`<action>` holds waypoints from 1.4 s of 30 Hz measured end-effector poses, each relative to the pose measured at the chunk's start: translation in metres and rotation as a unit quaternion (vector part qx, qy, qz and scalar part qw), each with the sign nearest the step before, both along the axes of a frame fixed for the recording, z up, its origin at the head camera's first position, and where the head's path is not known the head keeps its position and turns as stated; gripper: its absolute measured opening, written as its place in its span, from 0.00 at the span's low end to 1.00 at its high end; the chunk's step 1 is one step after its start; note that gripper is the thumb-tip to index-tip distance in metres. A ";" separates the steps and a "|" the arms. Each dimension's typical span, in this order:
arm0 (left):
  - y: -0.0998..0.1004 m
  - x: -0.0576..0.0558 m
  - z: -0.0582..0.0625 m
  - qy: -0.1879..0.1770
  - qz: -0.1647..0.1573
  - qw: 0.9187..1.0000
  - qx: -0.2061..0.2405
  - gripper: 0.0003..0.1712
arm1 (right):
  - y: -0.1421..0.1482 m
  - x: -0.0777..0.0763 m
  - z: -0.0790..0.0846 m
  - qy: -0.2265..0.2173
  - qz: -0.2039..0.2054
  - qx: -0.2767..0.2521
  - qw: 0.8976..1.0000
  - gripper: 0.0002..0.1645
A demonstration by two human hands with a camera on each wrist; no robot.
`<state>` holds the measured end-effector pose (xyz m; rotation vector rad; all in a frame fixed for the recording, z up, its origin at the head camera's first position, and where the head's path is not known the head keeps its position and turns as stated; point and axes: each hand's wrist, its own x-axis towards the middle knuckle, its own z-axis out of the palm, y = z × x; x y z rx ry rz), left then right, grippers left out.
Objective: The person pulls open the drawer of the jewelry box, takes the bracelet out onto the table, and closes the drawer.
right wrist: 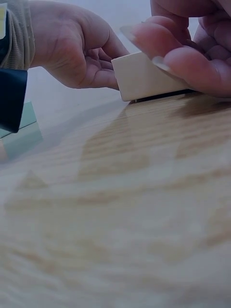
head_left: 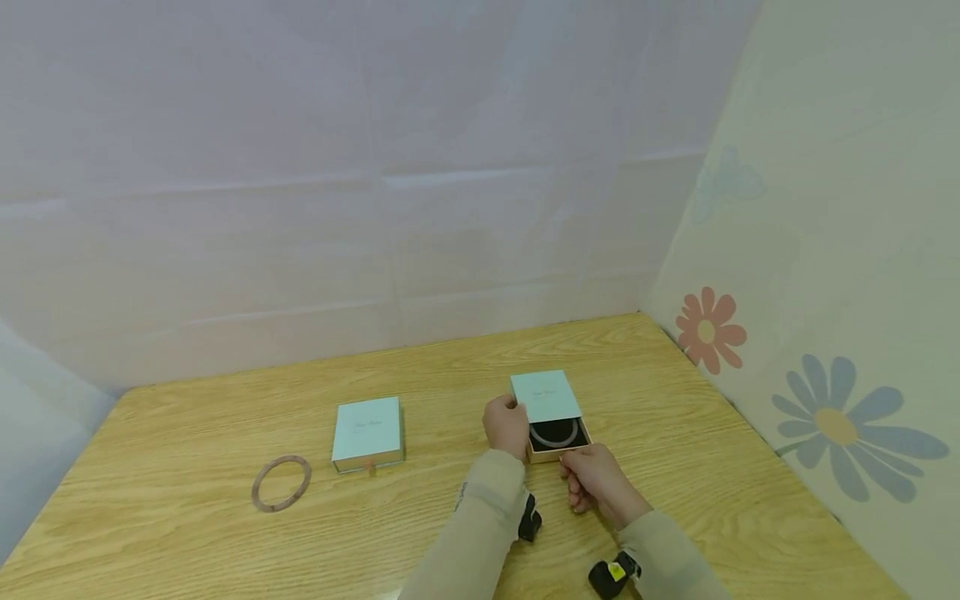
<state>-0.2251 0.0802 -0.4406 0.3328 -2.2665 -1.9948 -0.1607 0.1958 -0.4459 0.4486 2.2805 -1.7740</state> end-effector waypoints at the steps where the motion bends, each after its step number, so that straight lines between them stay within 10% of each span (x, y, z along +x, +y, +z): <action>1: 0.000 0.000 0.000 0.001 -0.001 1.000 -0.002 0.14 | 0.000 0.000 0.000 -0.001 0.000 0.000 1.000 0.15; 24: -0.003 0.002 0.003 -0.006 -0.004 1.000 0.004 0.09 | 0.003 0.004 -0.002 -0.004 0.011 -0.008 1.000 0.15; 35: 0.001 0.000 -0.001 0.006 -0.006 1.000 0.005 0.28 | 0.001 0.008 0.003 -0.006 0.013 -0.020 1.000 0.15; 42: 0.001 0.000 -0.001 0.006 -0.008 1.000 0.017 0.29 | -0.002 0.006 0.010 0.074 0.015 0.038 0.996 0.19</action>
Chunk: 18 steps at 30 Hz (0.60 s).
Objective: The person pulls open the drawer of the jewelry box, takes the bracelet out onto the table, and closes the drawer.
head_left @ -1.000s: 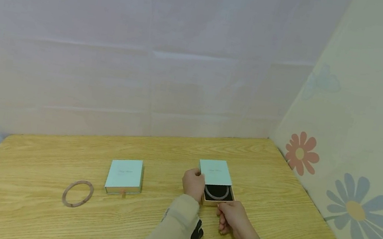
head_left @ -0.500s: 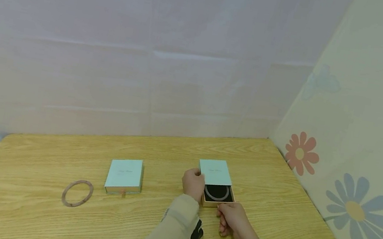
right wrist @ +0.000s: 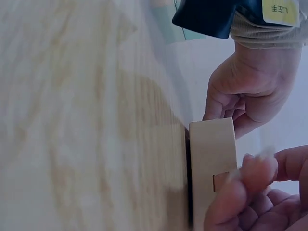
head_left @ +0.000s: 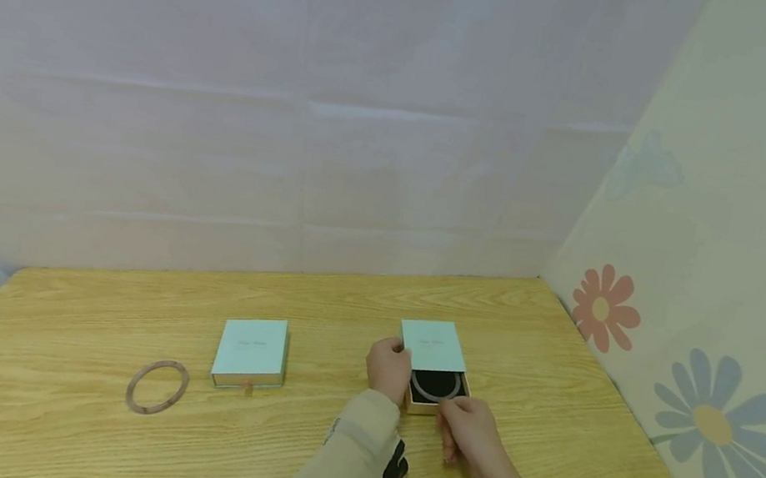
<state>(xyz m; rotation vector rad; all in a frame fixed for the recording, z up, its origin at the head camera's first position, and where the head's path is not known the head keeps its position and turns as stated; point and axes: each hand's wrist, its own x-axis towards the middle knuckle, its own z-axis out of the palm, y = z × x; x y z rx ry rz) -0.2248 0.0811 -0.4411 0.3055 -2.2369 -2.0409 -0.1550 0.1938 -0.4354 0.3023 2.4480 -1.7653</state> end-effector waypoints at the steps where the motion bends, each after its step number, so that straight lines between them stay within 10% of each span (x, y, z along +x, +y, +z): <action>1: 0.000 0.000 0.000 0.000 0.002 1.000 -0.003 0.29 | 0.000 -0.001 0.002 0.018 0.001 0.009 1.000 0.19; 7: -0.001 0.001 0.005 -0.016 0.011 1.000 -0.023 0.08 | -0.004 -0.002 0.013 0.127 0.013 0.119 0.985 0.08; 18: -0.003 0.000 0.006 -0.019 -0.003 0.999 -0.030 0.18 | -0.011 -0.008 0.018 0.227 0.076 0.295 0.925 0.03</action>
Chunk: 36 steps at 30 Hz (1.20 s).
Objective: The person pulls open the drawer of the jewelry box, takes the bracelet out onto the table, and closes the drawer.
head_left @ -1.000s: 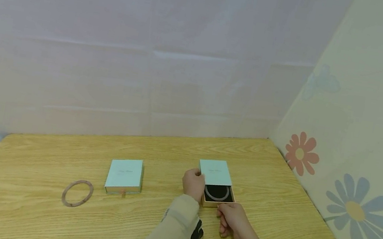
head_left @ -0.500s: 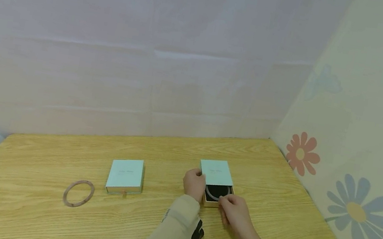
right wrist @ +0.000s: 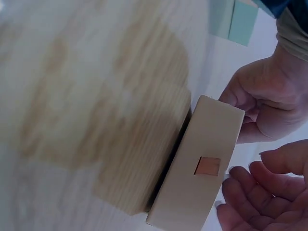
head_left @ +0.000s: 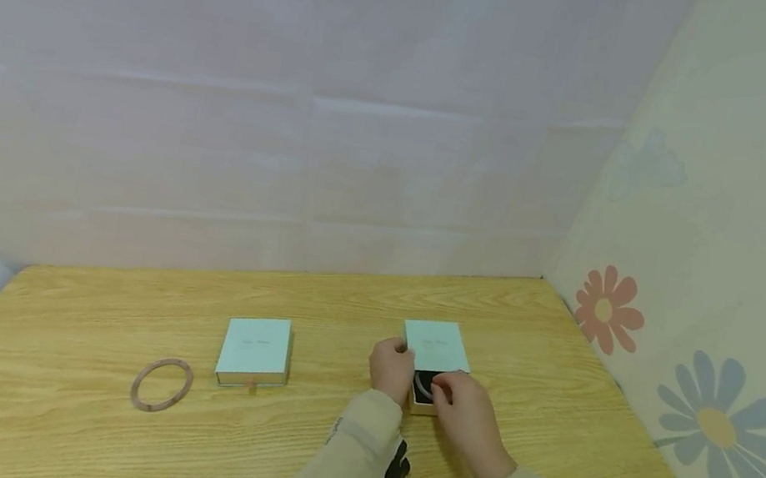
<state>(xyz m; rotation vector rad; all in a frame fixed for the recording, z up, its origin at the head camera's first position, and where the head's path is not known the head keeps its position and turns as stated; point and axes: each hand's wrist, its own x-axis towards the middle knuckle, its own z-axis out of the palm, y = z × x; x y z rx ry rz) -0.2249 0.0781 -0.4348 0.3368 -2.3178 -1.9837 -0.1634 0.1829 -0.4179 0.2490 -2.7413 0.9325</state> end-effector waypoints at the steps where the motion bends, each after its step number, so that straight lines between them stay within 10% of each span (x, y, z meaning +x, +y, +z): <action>1: 0.000 0.000 -0.001 -0.001 -0.002 1.000 0.002 0.20 | 0.000 -0.001 -0.001 0.005 0.004 0.019 1.000 0.03; 6: 0.000 0.000 -0.003 -0.002 -0.004 1.000 0.011 0.27 | -0.002 -0.007 -0.003 0.009 0.031 0.094 0.995 0.04; 14: 0.000 0.002 -0.004 -0.014 -0.002 1.000 0.003 0.07 | -0.004 -0.017 -0.003 -0.015 0.064 0.191 0.979 0.17; 19: -0.001 -0.001 -0.004 -0.007 -0.005 1.000 0.002 0.20 | -0.009 -0.024 0.002 -0.023 0.084 0.222 0.971 0.19; 36: -0.001 -0.001 -0.003 -0.009 0.002 1.000 0.008 0.25 | -0.005 -0.041 0.005 -0.037 0.125 0.227 0.965 0.25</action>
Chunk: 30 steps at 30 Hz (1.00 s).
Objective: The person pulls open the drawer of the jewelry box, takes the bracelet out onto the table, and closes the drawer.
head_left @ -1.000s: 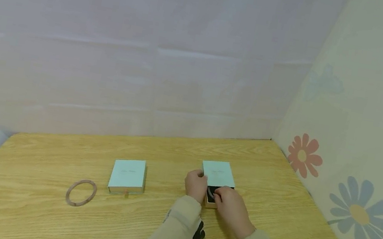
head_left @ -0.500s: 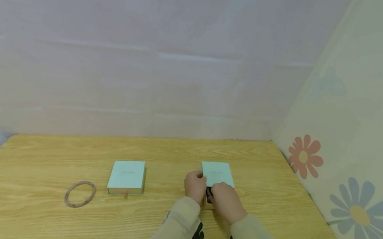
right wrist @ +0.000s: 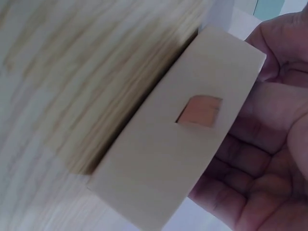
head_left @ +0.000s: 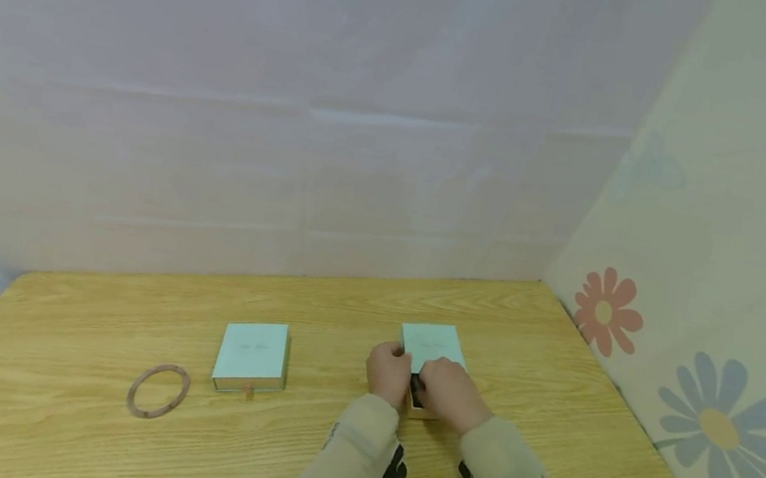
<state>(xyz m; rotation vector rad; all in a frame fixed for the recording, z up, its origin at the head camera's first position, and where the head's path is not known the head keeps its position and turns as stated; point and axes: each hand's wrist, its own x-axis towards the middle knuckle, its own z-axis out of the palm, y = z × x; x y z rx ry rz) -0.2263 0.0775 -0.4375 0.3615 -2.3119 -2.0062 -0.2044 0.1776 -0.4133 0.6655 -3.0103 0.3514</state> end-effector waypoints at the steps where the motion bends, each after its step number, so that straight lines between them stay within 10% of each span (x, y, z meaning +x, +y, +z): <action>1: 0.000 0.000 0.000 -0.001 0.000 1.000 0.000 0.25 | 0.001 0.000 0.000 0.000 0.001 0.000 1.000 0.25; 30: -0.001 -0.001 -0.003 0.013 -0.005 1.000 0.001 0.22 | -0.003 0.021 0.007 0.030 0.004 0.056 0.998 0.16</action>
